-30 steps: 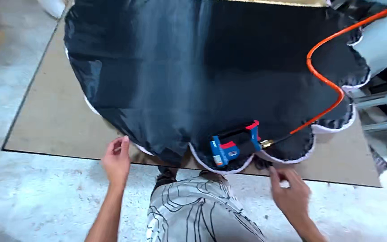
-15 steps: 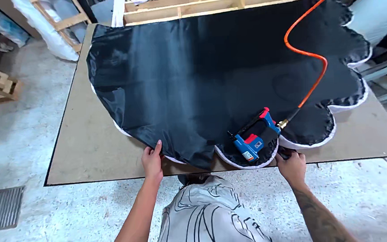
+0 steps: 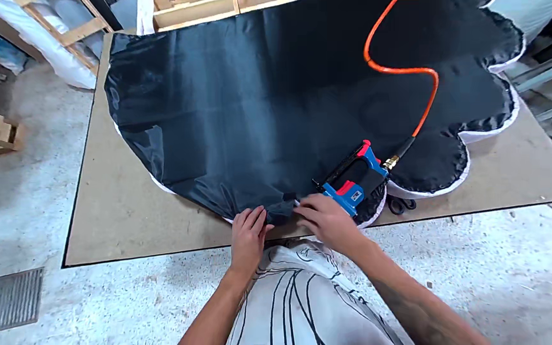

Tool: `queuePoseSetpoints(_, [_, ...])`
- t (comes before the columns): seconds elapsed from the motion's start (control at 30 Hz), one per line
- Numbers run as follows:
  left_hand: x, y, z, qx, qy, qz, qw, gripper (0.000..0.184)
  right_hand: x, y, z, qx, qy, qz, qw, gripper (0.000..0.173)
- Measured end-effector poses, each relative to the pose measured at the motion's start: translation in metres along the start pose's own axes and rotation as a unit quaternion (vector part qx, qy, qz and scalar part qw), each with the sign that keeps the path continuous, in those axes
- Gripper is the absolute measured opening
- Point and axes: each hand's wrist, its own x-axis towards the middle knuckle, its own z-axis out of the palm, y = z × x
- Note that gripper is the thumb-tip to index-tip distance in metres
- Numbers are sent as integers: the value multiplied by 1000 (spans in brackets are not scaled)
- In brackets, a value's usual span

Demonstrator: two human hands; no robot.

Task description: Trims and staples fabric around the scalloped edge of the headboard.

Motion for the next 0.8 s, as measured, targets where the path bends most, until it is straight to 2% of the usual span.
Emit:
queuePoseSetpoints(0.13, [-12, -4, 5, -57, 61, -30, 996, 27, 54, 8, 32, -10, -76, -134, 988, 31])
queuePoseSetpoints(0.23, [-9, -3, 9, -85, 103, -48, 990, 18, 68, 20, 39, 3, -94, -200, 975, 21])
queuePoseSetpoints(0.3, [-6, -3, 10, -97, 126, -54, 986, 12, 70, 30, 43, 57, -83, -234, 967, 13])
queuePoseSetpoints(0.4, [2, 3, -3, -112, 98, -85, 985, 20, 73, 32, 42, 133, -70, -215, 965, 12])
queuePoseSetpoints(0.47, [8, 7, -12, -89, 57, -89, 990, 40, 78, 30, 41, 157, -64, -200, 965, 11])
queuePoseSetpoints(0.5, [12, 7, -14, -72, 39, -81, 993, 44, 82, 30, 41, 166, -65, -195, 964, 11])
queuePoseSetpoints(0.53, [16, 6, -14, -58, 32, -66, 996, 41, 86, 30, 40, 173, -66, -190, 964, 11])
queuePoseSetpoints(0.63, [28, 3, -12, -37, 61, -31, 997, 13, 92, 29, 37, 184, -59, -180, 964, 13])
queuePoseSetpoints(0.8, [39, -2, -3, 28, 124, 59, 990, 8, 92, 25, 30, 137, -47, -194, 970, 4])
